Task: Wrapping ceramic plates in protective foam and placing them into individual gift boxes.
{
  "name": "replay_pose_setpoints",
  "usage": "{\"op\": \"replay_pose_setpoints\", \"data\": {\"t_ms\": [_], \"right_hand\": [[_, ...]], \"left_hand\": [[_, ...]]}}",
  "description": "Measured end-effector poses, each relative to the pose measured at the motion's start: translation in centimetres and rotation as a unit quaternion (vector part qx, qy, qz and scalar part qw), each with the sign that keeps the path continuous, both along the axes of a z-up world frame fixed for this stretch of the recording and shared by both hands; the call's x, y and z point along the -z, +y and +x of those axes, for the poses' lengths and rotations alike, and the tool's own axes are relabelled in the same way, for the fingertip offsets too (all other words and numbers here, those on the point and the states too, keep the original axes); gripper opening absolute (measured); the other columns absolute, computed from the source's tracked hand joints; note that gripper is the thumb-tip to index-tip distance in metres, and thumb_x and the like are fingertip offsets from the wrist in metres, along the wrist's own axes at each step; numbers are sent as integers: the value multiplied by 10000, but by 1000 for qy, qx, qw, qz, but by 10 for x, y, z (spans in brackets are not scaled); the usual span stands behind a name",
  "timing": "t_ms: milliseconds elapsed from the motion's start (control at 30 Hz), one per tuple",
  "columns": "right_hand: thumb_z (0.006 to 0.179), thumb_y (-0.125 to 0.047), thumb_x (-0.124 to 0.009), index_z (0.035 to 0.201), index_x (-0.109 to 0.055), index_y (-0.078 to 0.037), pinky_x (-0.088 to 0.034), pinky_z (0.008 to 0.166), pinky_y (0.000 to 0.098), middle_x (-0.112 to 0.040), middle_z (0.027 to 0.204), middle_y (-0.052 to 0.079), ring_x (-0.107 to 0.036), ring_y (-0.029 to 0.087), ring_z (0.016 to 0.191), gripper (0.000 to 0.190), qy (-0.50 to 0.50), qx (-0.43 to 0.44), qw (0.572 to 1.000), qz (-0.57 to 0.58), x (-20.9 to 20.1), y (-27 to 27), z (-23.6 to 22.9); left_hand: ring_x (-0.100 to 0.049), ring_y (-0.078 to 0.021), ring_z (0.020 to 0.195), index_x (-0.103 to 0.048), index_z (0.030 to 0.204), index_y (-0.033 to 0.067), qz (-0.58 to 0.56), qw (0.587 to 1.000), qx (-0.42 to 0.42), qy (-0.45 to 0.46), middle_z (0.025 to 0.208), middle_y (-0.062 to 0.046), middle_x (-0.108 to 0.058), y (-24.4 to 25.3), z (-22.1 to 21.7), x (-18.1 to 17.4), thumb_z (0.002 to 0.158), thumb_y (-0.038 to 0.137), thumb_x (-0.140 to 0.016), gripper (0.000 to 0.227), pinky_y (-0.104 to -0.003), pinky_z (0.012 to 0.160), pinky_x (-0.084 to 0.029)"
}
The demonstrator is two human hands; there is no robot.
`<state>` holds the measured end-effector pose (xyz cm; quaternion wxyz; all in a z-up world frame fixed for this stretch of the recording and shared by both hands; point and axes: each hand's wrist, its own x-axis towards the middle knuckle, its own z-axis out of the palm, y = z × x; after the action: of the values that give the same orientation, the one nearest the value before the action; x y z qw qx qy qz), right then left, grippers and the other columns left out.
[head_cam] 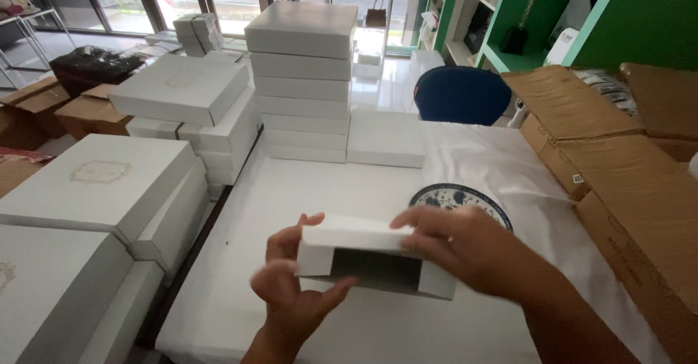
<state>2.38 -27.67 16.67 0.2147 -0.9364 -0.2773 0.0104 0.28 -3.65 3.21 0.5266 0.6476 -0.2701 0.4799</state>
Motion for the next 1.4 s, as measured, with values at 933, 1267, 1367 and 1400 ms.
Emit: {"op": "replay_pose_setpoints", "data": {"t_ms": [933, 1267, 1367, 1400], "right_hand": [[746, -80, -802, 1311, -562, -144, -560, 707, 269, -733, 903, 68, -681, 148, 705, 617, -98, 272, 872, 396, 91, 3, -54], [944, -90, -637, 1134, -720, 19, -659, 632, 424, -744, 840, 200, -661, 253, 821, 234, -2, 306, 783, 541, 97, -15, -48], [955, -90, -659, 1080, -700, 20, -577, 600, 376, -700, 861, 182, -619, 235, 761, 172, 24, 301, 751, 588, 117, -15, -35], [959, -105, -652, 1094, -683, 6, -540, 617, 367, -686, 871, 167, -603, 230, 754, 177, 42, 299, 734, 608, 122, -14, -32]], "left_hand": [[-626, -167, 785, -617, 1147, 177, 80, 947, -15, 309, 985, -11, -709, 21, -47, -44, 735, 138, -663, 417, -294, 749, -503], [-558, -221, 1348, -567, 1487, 69, 105, 856, 322, 389, 1474, -80, -628, 71, -54, -60, 833, 34, -345, 691, -335, 1098, -388], [-477, -240, 1470, -538, 1483, 18, 118, 870, 336, 342, 1547, -130, -567, 76, -45, -49, 805, 30, -405, 692, -358, 1195, -314], [-450, -233, 1493, -530, 1489, 23, 133, 870, 323, 347, 1564, -116, -551, 77, -45, -48, 816, 17, -400, 685, -364, 1211, -294]]}}
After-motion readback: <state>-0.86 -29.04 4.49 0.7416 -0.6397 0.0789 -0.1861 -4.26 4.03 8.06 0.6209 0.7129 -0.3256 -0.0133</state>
